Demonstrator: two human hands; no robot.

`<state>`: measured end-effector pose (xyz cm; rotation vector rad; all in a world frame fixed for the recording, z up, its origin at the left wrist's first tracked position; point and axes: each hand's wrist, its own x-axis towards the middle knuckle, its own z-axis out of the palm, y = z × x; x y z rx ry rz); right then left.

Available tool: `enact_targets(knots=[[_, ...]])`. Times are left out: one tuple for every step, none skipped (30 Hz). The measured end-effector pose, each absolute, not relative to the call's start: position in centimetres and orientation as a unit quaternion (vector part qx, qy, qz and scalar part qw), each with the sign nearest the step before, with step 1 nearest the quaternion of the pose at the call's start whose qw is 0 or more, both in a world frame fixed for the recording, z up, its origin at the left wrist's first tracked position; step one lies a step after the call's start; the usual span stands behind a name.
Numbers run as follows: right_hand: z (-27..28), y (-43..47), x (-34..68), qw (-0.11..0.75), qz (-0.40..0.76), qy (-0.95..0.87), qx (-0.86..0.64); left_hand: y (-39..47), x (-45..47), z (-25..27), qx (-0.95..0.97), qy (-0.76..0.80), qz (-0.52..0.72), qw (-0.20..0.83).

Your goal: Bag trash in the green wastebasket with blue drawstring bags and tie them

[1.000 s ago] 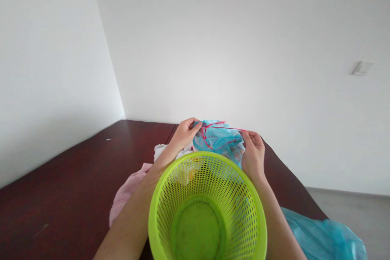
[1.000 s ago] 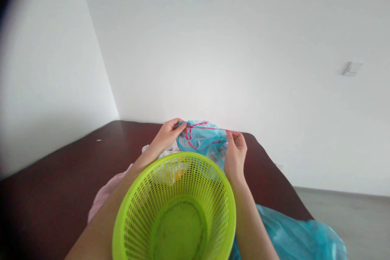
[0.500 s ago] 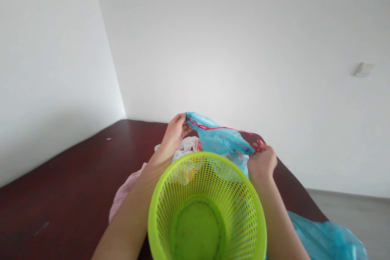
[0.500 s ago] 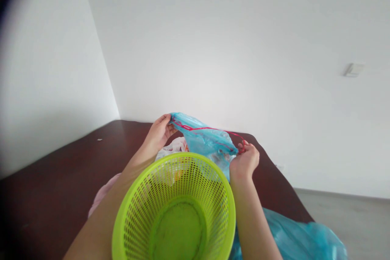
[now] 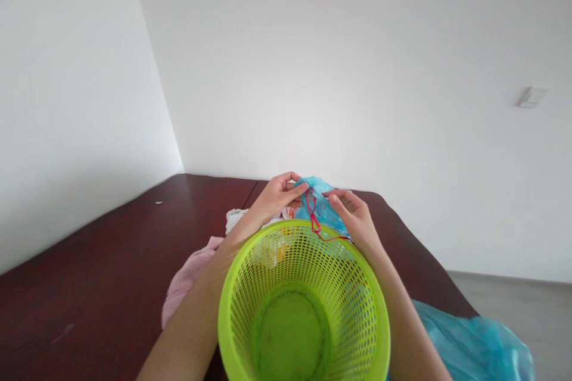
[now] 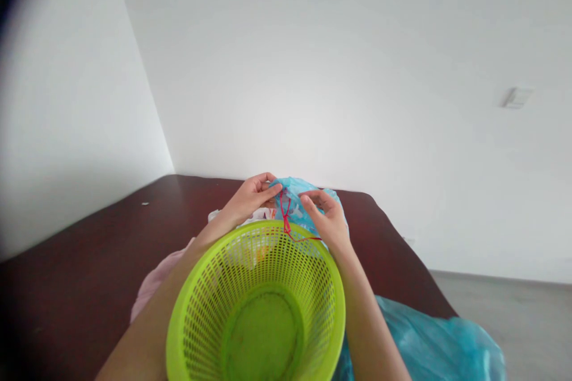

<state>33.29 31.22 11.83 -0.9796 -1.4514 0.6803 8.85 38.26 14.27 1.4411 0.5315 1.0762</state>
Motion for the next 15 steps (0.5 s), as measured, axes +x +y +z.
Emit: enact_targets(knots=[[11.5,31.5,33.1,0.58,0.297,-0.631,-0.421,38.2,9.1,14.1,0.627,0.221,0.45,0.597],[11.2,31.7,33.0,0.571,0.297,-0.638,-0.422,38.2,9.3,14.0,0.632,0.211,0.439,0.602],[11.0,31.9,32.9,0.565,0.292,-0.645,-0.423,38.2,9.4,13.8,0.637,0.202,0.429,0.607],[10.7,32.1,32.9,0.56,0.286,-0.651,-0.425,38.2,9.5,13.7,0.642,0.194,0.422,0.61],[10.6,32.2,32.9,0.554,0.281,-0.656,-0.428,38.3,9.6,13.5,0.647,0.189,0.416,0.61],[10.5,32.3,32.9,0.549,0.279,-0.66,-0.43,38.5,9.6,13.4,0.655,0.186,0.41,0.607],[10.4,32.3,32.9,0.545,0.28,-0.662,-0.432,38.6,9.7,13.3,0.663,0.186,0.405,0.602],[10.4,32.4,33.0,0.545,0.284,-0.659,-0.434,38.7,9.6,13.2,0.67,0.188,0.404,0.595],[10.4,32.4,33.0,0.551,0.29,-0.651,-0.434,38.7,9.6,13.2,0.675,0.19,0.404,0.588],[10.4,32.5,33.1,0.561,0.296,-0.639,-0.435,38.8,9.6,13.1,0.677,0.191,0.407,0.583],[10.5,32.5,33.1,0.575,0.297,-0.625,-0.437,38.8,9.6,13.1,0.675,0.192,0.41,0.583],[10.6,32.5,33.2,0.589,0.291,-0.613,-0.439,38.7,9.6,13.2,0.667,0.192,0.414,0.589],[10.7,32.5,33.2,0.601,0.278,-0.604,-0.443,38.6,9.6,13.2,0.653,0.191,0.42,0.601],[10.8,32.4,33.3,0.61,0.258,-0.6,-0.45,38.5,9.5,13.2,0.633,0.188,0.426,0.618],[10.9,32.3,33.3,0.615,0.23,-0.599,-0.458,38.4,9.5,13.3,0.612,0.184,0.432,0.637]])
